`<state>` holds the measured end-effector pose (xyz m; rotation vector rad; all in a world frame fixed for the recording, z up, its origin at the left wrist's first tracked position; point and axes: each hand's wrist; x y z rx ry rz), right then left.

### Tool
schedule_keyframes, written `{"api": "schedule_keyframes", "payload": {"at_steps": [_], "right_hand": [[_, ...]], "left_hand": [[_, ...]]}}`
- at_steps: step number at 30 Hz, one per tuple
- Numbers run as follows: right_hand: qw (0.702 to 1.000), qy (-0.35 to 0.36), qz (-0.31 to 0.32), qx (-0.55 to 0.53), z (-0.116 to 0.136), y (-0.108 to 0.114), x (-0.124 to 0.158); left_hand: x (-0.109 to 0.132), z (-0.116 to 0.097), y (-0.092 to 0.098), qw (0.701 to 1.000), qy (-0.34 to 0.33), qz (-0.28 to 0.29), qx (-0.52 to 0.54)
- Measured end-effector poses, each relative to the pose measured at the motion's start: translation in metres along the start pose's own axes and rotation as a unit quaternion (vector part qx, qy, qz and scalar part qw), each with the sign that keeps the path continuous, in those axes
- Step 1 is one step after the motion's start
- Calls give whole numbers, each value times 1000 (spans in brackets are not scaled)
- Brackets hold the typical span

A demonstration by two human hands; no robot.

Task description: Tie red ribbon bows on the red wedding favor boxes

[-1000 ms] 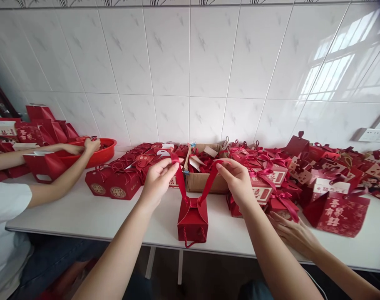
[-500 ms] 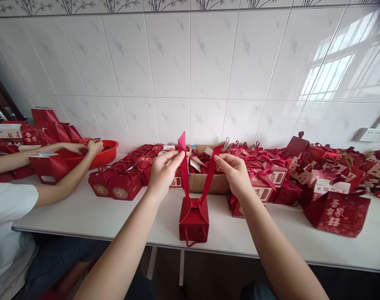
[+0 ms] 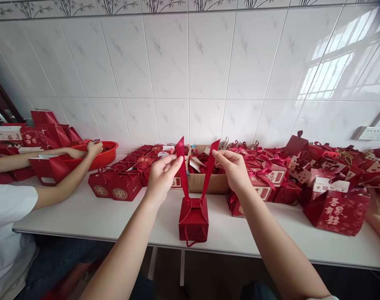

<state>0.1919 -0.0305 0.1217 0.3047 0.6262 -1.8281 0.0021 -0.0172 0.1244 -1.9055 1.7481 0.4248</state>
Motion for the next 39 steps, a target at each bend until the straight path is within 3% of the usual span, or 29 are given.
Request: {"api": "schedule_keyframes", "payload": {"at_steps": [15, 27, 32, 39], "right_hand": [[1000, -16, -17, 7, 2, 1, 3], [1000, -10, -19, -19, 4, 1, 0], [999, -31, 8, -36, 4, -3, -1], [994, -55, 95, -6, 6, -18, -8]], "left_hand": [[4, 12, 0, 1000, 19, 9, -9], [-3, 8, -6, 1000, 8, 8, -18], [-3, 11, -9, 1000, 10, -13, -12], [-8, 5, -18, 996, -25, 74, -52]]}}
Point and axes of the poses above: each hand's wrist, its own x-axis away from the middle knuckle, its own y-axis out of the back of the hand, z = x × y, and after that the axes turned 10 degrees about -z, right-handed
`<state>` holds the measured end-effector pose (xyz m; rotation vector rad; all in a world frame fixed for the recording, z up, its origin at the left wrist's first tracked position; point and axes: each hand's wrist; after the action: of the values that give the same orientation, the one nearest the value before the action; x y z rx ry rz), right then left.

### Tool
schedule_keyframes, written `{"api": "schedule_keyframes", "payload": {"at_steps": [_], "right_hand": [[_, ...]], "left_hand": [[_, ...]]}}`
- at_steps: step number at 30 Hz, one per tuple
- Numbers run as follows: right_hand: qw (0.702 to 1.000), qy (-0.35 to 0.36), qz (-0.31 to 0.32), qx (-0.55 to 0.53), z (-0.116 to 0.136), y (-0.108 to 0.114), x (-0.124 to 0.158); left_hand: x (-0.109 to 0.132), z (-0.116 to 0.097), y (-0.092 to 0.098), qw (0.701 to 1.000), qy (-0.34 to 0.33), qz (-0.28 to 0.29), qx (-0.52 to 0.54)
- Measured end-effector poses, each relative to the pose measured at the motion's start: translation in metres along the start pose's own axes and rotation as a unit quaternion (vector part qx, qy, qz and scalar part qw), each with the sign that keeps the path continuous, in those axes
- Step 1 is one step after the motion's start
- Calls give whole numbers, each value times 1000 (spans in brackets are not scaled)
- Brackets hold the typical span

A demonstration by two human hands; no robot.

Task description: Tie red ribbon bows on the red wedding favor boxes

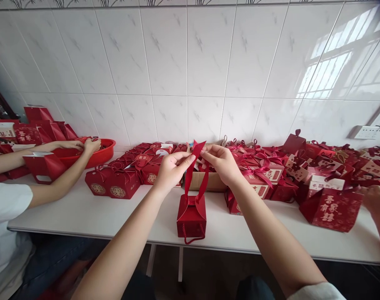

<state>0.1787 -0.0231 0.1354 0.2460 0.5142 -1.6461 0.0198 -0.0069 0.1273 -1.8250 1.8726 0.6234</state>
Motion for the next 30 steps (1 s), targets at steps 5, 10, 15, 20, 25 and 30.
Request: {"api": "schedule_keyframes", "payload": {"at_steps": [5, 10, 15, 20, 25, 30], "right_hand": [[999, 25, 44, 9, 0, 0, -5], [995, 50, 85, -6, -1, 2, 1], [996, 39, 78, -1, -4, 2, 2], [982, 102, 142, 77, -1, 13, -3], [869, 343, 159, 320, -1, 22, -6], [760, 471, 123, 431, -5, 25, -6]], "left_hand": [[-6, -4, -2, 999, 7, 53, -12], [-9, -2, 0, 997, 9, 67, -22], [-8, 2, 0, 996, 33, 85, -4], [-11, 11, 7, 984, 111, 140, 17], [-13, 19, 11, 983, 132, 118, 46], [-13, 17, 10, 981, 143, 106, 72]]}}
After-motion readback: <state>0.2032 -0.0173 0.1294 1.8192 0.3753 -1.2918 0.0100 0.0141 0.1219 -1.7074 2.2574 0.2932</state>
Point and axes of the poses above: each hand's wrist, its own x-axis away from the middle knuckle, its own y-axis out of the back of the hand, z = x × y, and after that the axes turned 10 degrees about -z, right-handed
